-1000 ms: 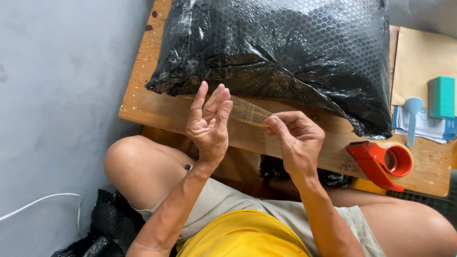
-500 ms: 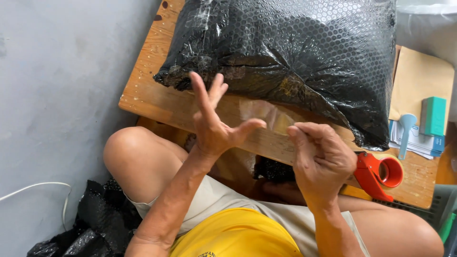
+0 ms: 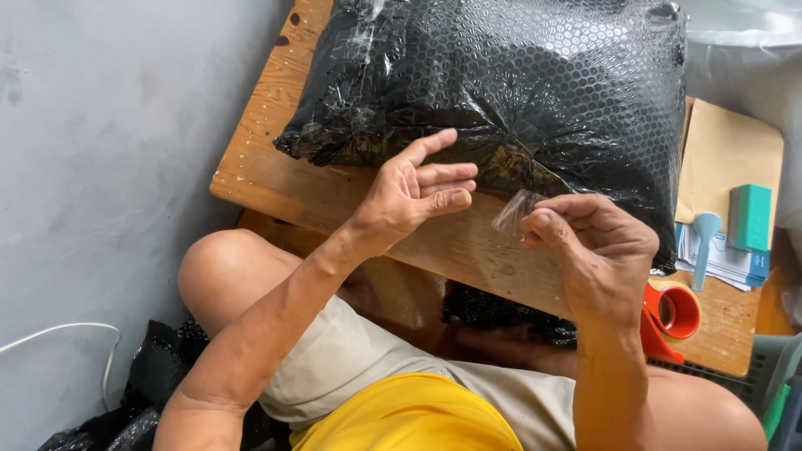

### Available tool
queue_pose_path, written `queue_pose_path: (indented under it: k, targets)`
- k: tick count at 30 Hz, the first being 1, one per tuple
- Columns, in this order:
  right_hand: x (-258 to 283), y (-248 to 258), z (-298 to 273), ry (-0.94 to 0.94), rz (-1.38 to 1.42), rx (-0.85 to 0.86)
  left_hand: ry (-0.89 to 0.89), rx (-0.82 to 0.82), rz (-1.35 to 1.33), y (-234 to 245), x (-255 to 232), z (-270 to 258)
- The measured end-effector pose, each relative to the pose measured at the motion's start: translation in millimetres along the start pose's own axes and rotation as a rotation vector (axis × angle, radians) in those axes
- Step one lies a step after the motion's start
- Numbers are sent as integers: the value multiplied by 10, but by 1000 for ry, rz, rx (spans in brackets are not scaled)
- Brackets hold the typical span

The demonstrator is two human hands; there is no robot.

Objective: Sealing a large black bubble wrap package by applying multiple small strips of tape along the seam using a manual tape dispenser.

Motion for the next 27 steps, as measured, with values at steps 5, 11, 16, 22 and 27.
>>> queue_pose_path:
  k: [5,11,16,22,27]
  targets:
    - [54,25,-68,-35,69,64,228,140,-370,-125,281,-15]
    - [37,89,-107,-110,57,70,200,129,-673,-163,419,-49]
    - [-11,38,78,3,-255,-14,-179,-161,-218,148,106,-1]
    - [-179,-268,488,144,-304,-27,-366,-415,545,300,-392,-74]
    - [-270,-449,752,331,-511,-110,-377,-597,530,562,-266,-18]
Point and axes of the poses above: each hand's wrist, its own z-axis towards the middle knuckle, its own y-axis out of the back of the hand, x = y × z, the point moved 5 cm from there along z, towards the middle knuckle, and after that the axes turned 6 degrees about -y, right-handed, at the moved point
